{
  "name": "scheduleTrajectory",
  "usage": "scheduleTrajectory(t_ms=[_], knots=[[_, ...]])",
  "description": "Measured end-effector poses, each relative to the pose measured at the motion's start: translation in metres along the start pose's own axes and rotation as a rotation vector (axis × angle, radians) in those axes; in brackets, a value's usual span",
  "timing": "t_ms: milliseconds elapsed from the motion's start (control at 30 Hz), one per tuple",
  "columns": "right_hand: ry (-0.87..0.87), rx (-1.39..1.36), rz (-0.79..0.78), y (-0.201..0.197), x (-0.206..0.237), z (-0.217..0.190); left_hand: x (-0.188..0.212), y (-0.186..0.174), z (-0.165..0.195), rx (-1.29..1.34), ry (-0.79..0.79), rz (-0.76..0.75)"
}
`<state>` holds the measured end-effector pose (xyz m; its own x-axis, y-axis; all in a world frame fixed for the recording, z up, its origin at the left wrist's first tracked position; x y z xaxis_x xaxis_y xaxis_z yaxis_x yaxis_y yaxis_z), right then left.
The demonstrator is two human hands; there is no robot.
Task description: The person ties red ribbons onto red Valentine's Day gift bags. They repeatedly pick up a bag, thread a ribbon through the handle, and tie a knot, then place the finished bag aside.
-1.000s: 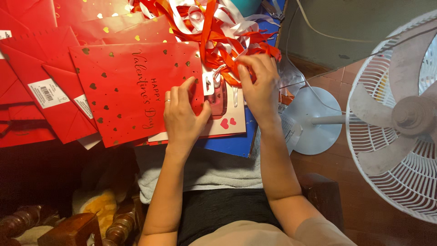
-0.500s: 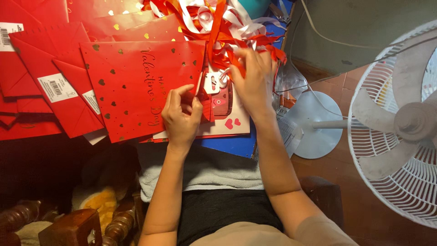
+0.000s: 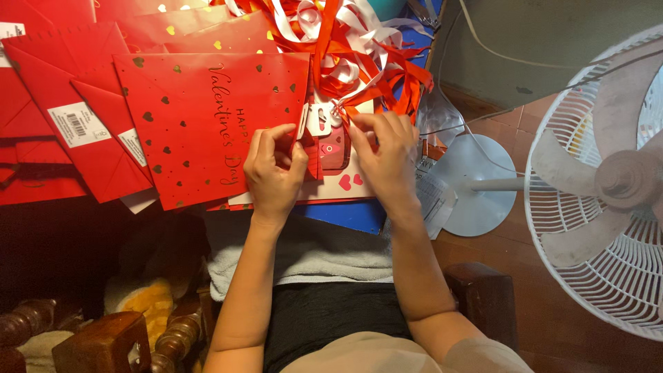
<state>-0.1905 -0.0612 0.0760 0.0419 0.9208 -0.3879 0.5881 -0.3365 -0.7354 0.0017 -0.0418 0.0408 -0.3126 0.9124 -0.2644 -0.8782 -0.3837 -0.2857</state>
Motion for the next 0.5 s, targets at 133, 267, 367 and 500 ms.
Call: scheduleTrajectory(t_ms=[133,267,367,500], knots=[[-0.132,0.071,0.089,0.014,-0.014,-0.006,0.003,0.000,-0.008,0.074,-0.151,-0.026],[-0.120,0.021,0.079,0.022,-0.017,-0.013,0.004,-0.009,-0.018,0.337,-0.330,-0.055],[-0.167,-0.137,-0.011,0.026,-0.013,-0.023,0.002,-0.013,-0.023,0.398,-0.340,-0.061],[-0.226,-0.191,-0.126,0.036,-0.003,-0.040,0.001,-0.015,-0.024,0.438,-0.349,-0.096]])
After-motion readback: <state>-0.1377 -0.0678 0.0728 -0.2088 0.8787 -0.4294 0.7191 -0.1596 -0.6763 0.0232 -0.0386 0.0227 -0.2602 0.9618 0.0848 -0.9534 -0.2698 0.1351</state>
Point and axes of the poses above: each hand's wrist, its own x-axis away from the middle knuckle, its own y-axis out of the palm, z = x × y, the point moved 4 cm from there along -x, towards the middle knuckle, and after that the axes turned 7 degrees about z, right-handed, at the moved point
